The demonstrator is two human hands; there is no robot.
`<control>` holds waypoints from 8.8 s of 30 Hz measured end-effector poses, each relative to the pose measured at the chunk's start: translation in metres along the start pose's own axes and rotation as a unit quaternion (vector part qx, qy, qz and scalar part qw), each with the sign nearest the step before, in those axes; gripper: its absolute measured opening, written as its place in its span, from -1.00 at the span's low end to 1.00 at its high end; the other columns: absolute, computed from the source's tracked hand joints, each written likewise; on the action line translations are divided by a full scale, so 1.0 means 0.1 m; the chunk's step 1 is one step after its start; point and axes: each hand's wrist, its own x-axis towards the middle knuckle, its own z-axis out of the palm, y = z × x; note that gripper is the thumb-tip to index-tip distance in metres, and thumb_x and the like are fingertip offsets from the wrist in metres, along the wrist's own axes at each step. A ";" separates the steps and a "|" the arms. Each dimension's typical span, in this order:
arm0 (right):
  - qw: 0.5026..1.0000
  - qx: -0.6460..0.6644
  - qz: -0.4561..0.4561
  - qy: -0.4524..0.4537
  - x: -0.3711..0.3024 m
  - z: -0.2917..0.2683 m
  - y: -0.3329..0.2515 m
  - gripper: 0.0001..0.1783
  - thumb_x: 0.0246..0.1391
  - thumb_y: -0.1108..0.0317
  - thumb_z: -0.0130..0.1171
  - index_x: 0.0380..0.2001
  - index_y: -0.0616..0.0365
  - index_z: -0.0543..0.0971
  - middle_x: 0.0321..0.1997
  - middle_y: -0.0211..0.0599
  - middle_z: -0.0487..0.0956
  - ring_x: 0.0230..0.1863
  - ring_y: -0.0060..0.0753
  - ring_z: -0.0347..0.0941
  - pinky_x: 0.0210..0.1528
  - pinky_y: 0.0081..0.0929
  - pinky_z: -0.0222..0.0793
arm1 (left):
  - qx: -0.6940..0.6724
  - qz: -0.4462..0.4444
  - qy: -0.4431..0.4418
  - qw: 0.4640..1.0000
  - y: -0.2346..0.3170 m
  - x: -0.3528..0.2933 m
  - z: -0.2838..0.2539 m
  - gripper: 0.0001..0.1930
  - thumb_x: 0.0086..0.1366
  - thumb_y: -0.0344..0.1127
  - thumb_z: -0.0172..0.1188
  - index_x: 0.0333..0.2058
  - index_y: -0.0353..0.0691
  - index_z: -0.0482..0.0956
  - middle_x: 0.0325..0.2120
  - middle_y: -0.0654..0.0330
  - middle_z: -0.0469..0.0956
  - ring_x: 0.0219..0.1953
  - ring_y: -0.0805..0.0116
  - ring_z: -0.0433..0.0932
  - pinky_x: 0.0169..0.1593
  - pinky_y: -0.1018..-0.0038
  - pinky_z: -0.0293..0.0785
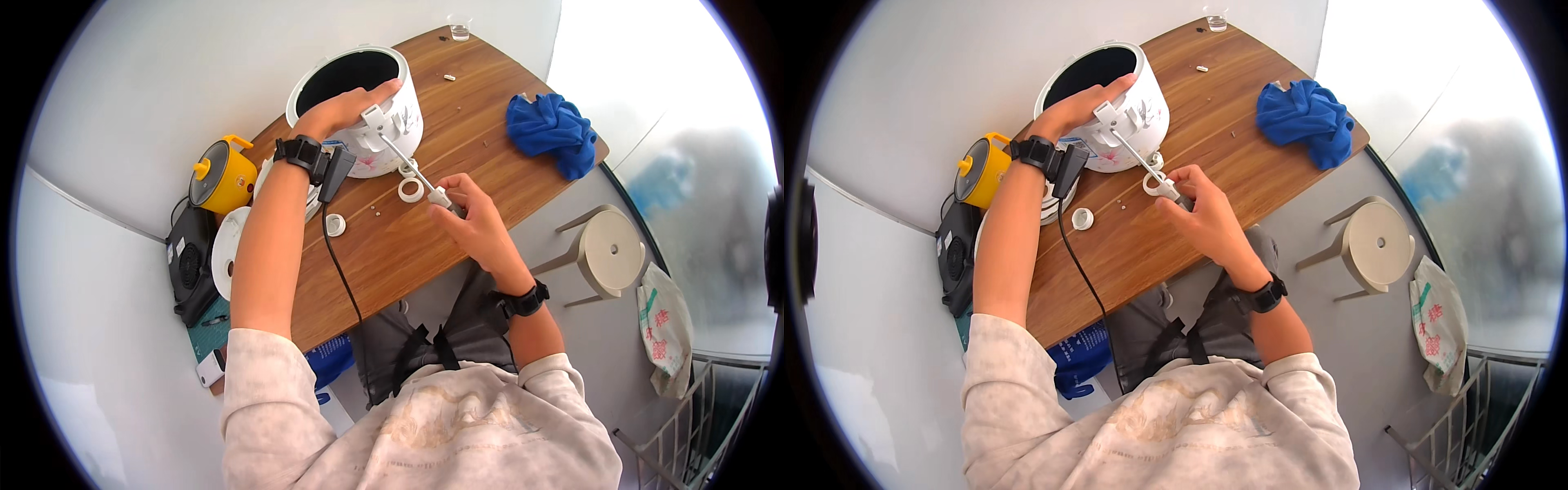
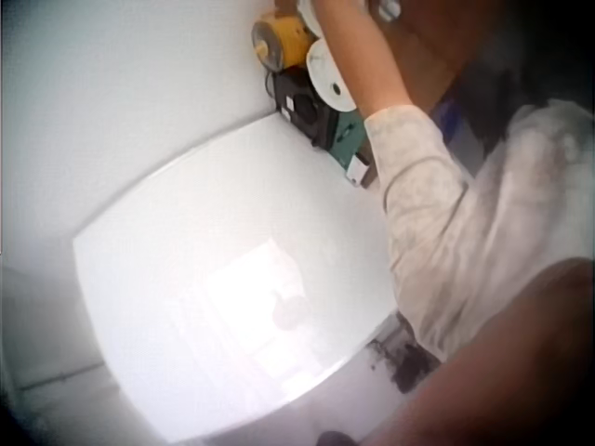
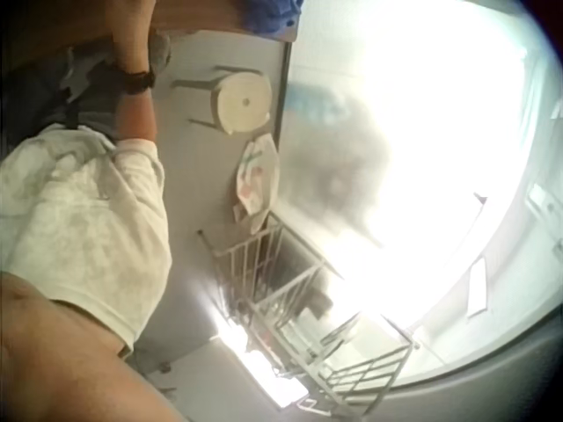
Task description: The person disassembles a white rice cooker on a wooden table. They use a screwdriver to remove screws from the lid and body, then detach the lid, inner ring, and other components, placing them on the table.
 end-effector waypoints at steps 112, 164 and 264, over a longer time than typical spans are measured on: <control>0.954 0.289 0.072 -0.043 -0.04 0.39 0.07 -0.64 0.47 0.06 -0.11 0.06 0.06 0.48 -0.55 -0.39 0.51 -0.68 -0.70 0.28 -0.63 -0.68 0.06 | -0.020 0.014 0.001 1.000 -0.05 0.10 0.00 0.05 0.20 0.67 -0.24 -0.02 -0.31 0.69 -0.04 -0.14 0.63 0.12 -0.08 0.50 0.22 0.04 0.28; 0.968 0.238 0.068 -0.033 -0.02 0.37 0.04 -0.63 0.47 0.03 -0.07 0.03 0.07 0.47 -0.58 -0.47 0.40 -0.68 -0.69 0.24 -0.63 -0.66 0.08 | -0.063 -0.028 -0.058 0.996 0.03 -0.01 -0.09 0.01 0.16 0.61 -0.02 0.25 -0.20 0.51 0.31 -0.02 0.37 0.35 0.05 0.26 0.42 0.16 -0.01; 0.886 0.433 0.126 -0.106 -0.01 0.41 0.13 -0.63 0.46 0.02 -0.09 0.01 0.07 0.48 -0.56 -0.42 0.42 -0.70 -0.64 0.22 -0.65 -0.63 0.12 | -0.018 0.034 0.017 0.999 -0.06 0.07 0.03 0.04 0.22 0.65 -0.26 -0.04 -0.33 0.70 -0.11 -0.18 0.64 0.05 -0.10 0.53 0.19 0.05 0.31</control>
